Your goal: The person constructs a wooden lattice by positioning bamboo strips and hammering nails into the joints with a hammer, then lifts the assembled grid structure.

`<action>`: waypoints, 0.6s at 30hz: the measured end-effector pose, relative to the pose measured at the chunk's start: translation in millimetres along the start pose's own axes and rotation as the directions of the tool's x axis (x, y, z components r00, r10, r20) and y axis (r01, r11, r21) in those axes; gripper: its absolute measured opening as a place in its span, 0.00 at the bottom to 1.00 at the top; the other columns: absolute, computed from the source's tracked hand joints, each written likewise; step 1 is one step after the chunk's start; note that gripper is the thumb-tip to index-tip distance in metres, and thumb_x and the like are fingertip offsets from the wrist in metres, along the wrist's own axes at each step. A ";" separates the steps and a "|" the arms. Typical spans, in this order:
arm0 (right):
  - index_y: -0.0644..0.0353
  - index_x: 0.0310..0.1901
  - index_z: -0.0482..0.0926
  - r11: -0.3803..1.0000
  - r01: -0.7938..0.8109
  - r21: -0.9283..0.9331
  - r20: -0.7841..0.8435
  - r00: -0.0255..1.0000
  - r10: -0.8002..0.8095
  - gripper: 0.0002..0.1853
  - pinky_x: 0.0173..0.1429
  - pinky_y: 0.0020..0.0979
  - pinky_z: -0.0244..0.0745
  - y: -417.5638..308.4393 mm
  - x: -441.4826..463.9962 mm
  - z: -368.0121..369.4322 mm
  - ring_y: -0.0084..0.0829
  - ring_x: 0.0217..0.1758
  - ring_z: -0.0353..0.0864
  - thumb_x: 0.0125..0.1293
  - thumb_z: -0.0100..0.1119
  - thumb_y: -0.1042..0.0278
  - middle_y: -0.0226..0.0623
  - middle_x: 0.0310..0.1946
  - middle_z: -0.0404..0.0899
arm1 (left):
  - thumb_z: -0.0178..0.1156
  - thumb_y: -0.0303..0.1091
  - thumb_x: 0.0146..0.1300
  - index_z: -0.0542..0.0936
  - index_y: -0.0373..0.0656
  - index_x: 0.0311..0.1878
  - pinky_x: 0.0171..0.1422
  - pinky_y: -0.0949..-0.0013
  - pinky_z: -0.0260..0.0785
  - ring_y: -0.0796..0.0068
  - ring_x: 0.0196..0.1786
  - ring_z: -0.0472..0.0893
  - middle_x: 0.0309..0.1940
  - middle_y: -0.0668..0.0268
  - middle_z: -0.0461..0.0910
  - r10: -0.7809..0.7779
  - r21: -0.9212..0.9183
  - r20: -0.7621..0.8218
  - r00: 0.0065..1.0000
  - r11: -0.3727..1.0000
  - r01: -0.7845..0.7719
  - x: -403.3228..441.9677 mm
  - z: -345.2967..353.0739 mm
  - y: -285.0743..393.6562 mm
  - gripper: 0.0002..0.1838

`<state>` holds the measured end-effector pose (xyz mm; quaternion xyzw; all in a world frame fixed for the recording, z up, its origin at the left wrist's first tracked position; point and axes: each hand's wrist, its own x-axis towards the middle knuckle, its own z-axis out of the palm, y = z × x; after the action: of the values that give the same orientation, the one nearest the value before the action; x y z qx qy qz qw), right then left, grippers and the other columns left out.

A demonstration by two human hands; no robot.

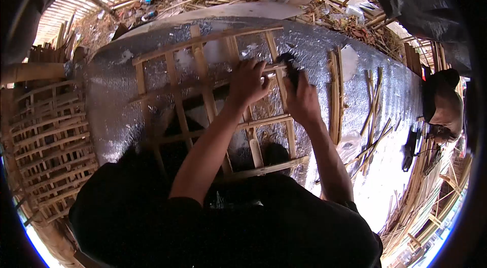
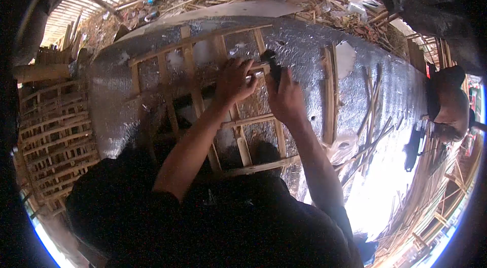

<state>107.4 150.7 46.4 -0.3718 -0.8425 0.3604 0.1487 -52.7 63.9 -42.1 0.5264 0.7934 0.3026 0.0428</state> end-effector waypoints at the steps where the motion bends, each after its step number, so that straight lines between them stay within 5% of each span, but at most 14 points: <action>1: 0.63 0.53 0.66 0.996 0.044 0.078 -0.086 0.996 -0.037 0.18 0.31 0.64 0.77 -7.9 -3.0 -4.7 0.72 0.31 0.83 0.78 0.57 0.57 0.65 0.28 0.83 | 0.68 0.43 0.59 0.84 0.42 0.60 0.71 0.47 0.69 0.52 0.58 0.79 0.51 0.55 0.81 -0.012 -0.020 0.014 1.000 1.000 0.012 -3.9 -0.8 -0.1 0.26; 6: 0.64 0.51 0.68 0.956 -0.068 -0.287 0.211 0.968 0.133 0.13 0.21 0.52 0.75 8.4 23.5 -18.9 0.59 0.21 0.83 0.80 0.55 0.62 0.61 0.24 0.82 | 0.66 0.41 0.61 0.85 0.41 0.57 0.69 0.47 0.70 0.53 0.57 0.80 0.50 0.55 0.81 0.020 0.072 -0.005 1.000 0.997 -0.020 5.0 -5.6 3.6 0.23; 8: 0.62 0.53 0.68 0.977 0.165 -0.134 -0.102 0.979 -0.179 0.14 0.24 0.55 0.77 20.1 8.7 -8.9 0.63 0.24 0.84 0.80 0.53 0.59 0.61 0.25 0.82 | 0.65 0.41 0.62 0.84 0.41 0.57 0.69 0.47 0.70 0.53 0.57 0.80 0.50 0.55 0.82 -0.012 0.036 0.013 1.000 0.999 0.011 -0.4 -8.5 3.2 0.22; 9: 0.63 0.55 0.69 0.972 0.153 -0.180 -0.073 0.983 -0.169 0.15 0.23 0.55 0.76 19.4 5.9 -1.1 0.62 0.24 0.83 0.80 0.54 0.59 0.60 0.25 0.82 | 0.64 0.40 0.63 0.84 0.41 0.57 0.69 0.47 0.70 0.53 0.57 0.80 0.50 0.55 0.82 -0.009 0.016 0.010 1.000 1.000 0.009 4.7 -9.4 5.4 0.21; 10: 0.65 0.55 0.68 0.884 0.162 -0.438 0.233 0.970 -0.062 0.14 0.23 0.53 0.76 17.6 11.8 -2.8 0.59 0.21 0.82 0.81 0.53 0.63 0.57 0.22 0.80 | 0.64 0.40 0.64 0.85 0.42 0.58 0.69 0.46 0.70 0.52 0.57 0.81 0.52 0.54 0.82 -0.027 -0.004 0.051 0.998 1.000 0.028 8.5 -8.8 5.6 0.21; 12: 0.65 0.55 0.68 0.961 -0.033 -0.274 0.194 0.977 0.089 0.12 0.24 0.54 0.77 13.2 18.7 -6.2 0.61 0.23 0.82 0.81 0.52 0.65 0.58 0.23 0.80 | 0.64 0.39 0.66 0.85 0.43 0.60 0.71 0.45 0.69 0.50 0.57 0.82 0.54 0.54 0.84 -0.052 -0.042 0.146 0.988 0.997 0.058 12.1 -9.7 2.6 0.21; 14: 0.64 0.57 0.68 0.892 0.296 -0.342 -0.019 0.947 -0.321 0.15 0.28 0.58 0.77 28.0 18.5 3.6 0.67 0.27 0.83 0.81 0.51 0.60 0.62 0.26 0.81 | 0.64 0.38 0.64 0.85 0.42 0.57 0.69 0.47 0.70 0.51 0.55 0.81 0.49 0.55 0.83 0.021 0.025 -0.016 1.000 0.999 -0.021 13.1 -9.4 2.0 0.20; 16: 0.64 0.58 0.69 0.803 0.447 -0.394 0.059 0.884 -0.463 0.18 0.31 0.60 0.78 59.7 6.6 13.5 0.71 0.31 0.83 0.81 0.52 0.57 0.64 0.28 0.82 | 0.64 0.37 0.62 0.85 0.41 0.55 0.68 0.48 0.71 0.52 0.54 0.81 0.46 0.55 0.83 0.034 0.009 -0.060 0.998 0.999 -0.033 1.5 -9.9 7.3 0.19; 17: 0.65 0.59 0.69 0.788 0.468 -0.400 0.202 0.883 -0.423 0.19 0.32 0.61 0.77 81.9 13.0 17.4 0.71 0.32 0.82 0.80 0.53 0.56 0.65 0.29 0.82 | 0.65 0.36 0.61 0.85 0.41 0.55 0.68 0.48 0.71 0.52 0.54 0.81 0.46 0.55 0.83 0.035 -0.036 -0.053 0.998 0.999 -0.037 6.2 -8.7 5.5 0.19; 18: 0.65 0.57 0.70 0.863 0.360 -0.354 0.182 0.932 -0.314 0.20 0.34 0.61 0.77 74.9 13.5 12.7 0.70 0.34 0.83 0.80 0.54 0.55 0.63 0.30 0.83 | 0.65 0.36 0.61 0.85 0.40 0.55 0.68 0.48 0.70 0.52 0.54 0.80 0.46 0.55 0.83 0.040 -0.078 -0.035 0.999 0.996 -0.043 7.1 -9.3 3.4 0.20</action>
<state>130.5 188.9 -16.5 -0.2183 -0.9556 0.1793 0.0839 -56.7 66.9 -31.0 0.5357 0.7703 0.3431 0.0439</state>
